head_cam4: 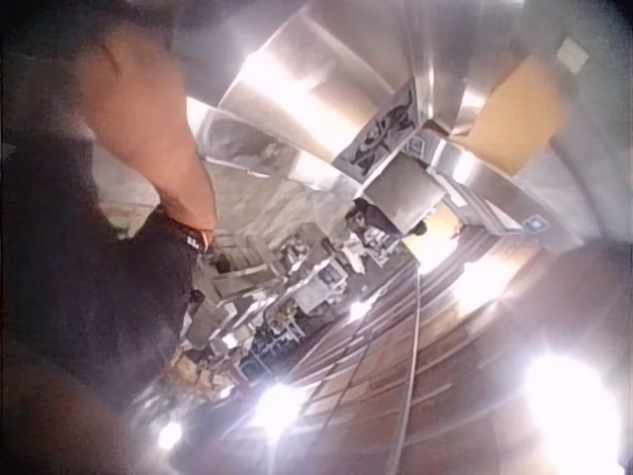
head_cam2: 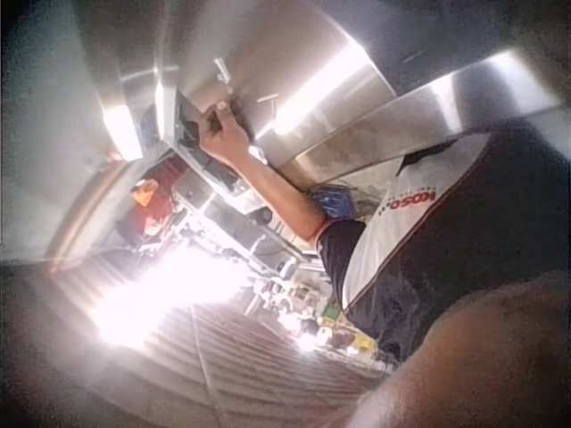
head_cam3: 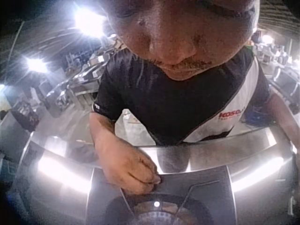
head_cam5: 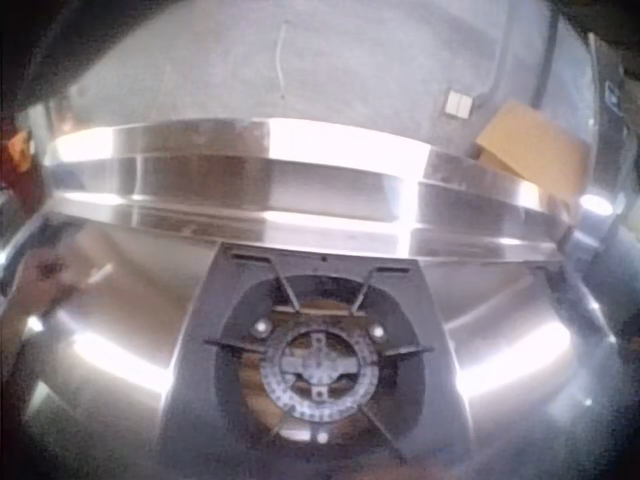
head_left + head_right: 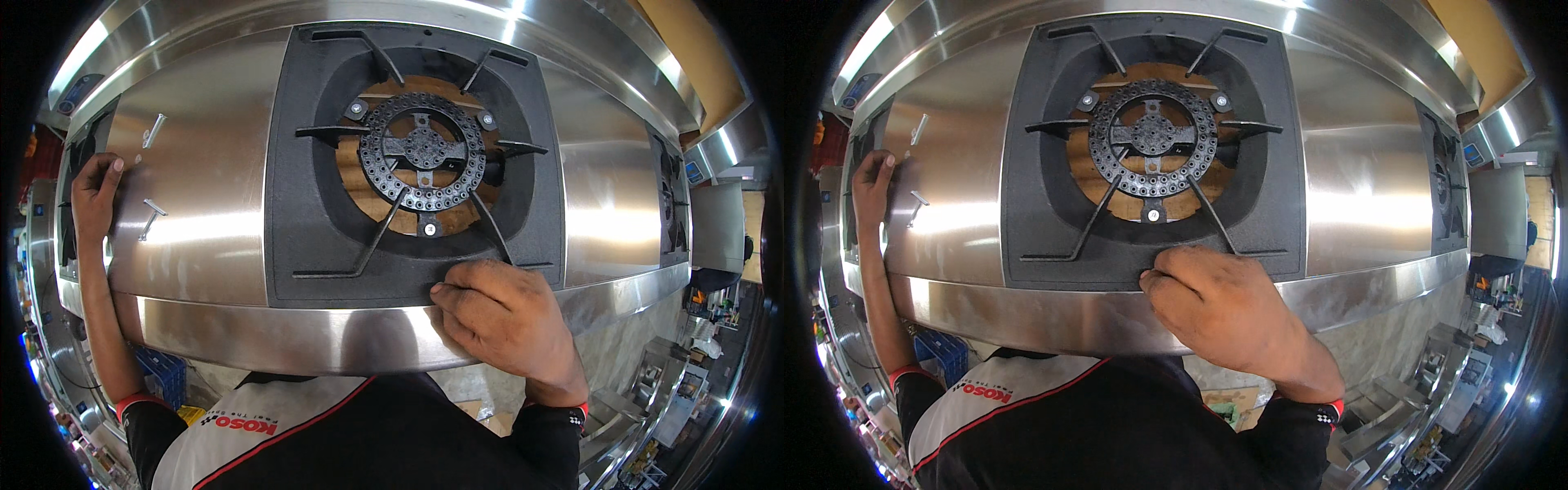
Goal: The person unpacks a cardboard box labeled 'GRANDMA'S' and removes screws and a manual. They then install the burner grates onto a stainless steel gas stove by hand, placing them over the burners and securing them with screws. The person works methodically across the stove surface, handling each grate and screw individually.
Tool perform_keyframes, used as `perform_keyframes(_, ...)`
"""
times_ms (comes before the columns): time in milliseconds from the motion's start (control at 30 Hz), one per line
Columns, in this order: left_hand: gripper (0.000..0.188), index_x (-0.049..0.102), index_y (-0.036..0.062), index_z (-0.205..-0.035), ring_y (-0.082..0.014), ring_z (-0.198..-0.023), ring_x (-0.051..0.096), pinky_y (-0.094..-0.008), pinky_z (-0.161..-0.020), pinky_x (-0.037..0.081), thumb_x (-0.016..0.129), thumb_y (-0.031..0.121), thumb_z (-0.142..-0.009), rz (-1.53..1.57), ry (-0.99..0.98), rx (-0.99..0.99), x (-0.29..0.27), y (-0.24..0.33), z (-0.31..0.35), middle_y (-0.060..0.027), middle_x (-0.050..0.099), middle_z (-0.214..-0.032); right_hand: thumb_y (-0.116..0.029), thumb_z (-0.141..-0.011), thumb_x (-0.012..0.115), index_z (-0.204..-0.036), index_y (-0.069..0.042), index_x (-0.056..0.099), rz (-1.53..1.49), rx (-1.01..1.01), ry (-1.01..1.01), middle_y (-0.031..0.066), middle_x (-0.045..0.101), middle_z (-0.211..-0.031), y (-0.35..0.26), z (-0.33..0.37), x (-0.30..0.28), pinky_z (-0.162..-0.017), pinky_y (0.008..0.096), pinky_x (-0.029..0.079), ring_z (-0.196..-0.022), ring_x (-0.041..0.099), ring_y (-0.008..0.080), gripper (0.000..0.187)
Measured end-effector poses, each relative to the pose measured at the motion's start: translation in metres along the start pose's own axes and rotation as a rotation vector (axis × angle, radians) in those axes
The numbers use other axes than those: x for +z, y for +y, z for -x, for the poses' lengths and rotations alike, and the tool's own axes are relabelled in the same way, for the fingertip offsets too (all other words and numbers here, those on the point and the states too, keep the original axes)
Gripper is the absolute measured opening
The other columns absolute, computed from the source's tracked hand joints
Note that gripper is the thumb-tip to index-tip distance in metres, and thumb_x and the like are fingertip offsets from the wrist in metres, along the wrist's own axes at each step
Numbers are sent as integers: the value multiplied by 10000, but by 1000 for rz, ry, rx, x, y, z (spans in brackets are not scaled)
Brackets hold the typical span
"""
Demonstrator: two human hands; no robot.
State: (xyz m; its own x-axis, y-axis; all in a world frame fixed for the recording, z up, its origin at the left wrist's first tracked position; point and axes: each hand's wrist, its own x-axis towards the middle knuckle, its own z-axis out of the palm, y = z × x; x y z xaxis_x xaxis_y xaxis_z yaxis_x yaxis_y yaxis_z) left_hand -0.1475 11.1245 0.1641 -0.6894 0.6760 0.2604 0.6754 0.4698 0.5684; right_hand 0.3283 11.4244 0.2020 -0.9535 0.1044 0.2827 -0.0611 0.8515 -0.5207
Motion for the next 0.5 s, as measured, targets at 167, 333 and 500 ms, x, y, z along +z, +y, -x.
perform_keyframes(167,243,656,9,-957,-62,-785,523,-214,-722,416,672,251,-969,-4,3,8,0,6,1,15,605,-830,-53,-753,687,-917,-4,635,44,-22,-5,108,593,-906,1,-1,3,-607,348,549,-757,650,249,178)
perform_keyframes(333,246,659,9,-953,-68,-782,531,-222,-721,423,677,255,-963,0,22,32,4,17,-1,6,611,-827,-47,-758,683,-903,-5,631,65,-31,-24,103,586,-904,-1,0,2,-603,344,540,-758,646,257,160)
perform_keyframes(500,247,677,10,-952,-88,-777,567,-252,-722,457,681,257,-944,-68,18,-64,-7,19,6,-20,651,-825,-90,-758,717,-905,-22,702,63,70,-57,110,638,-1026,-9,-10,-7,-668,355,542,-796,643,252,163)
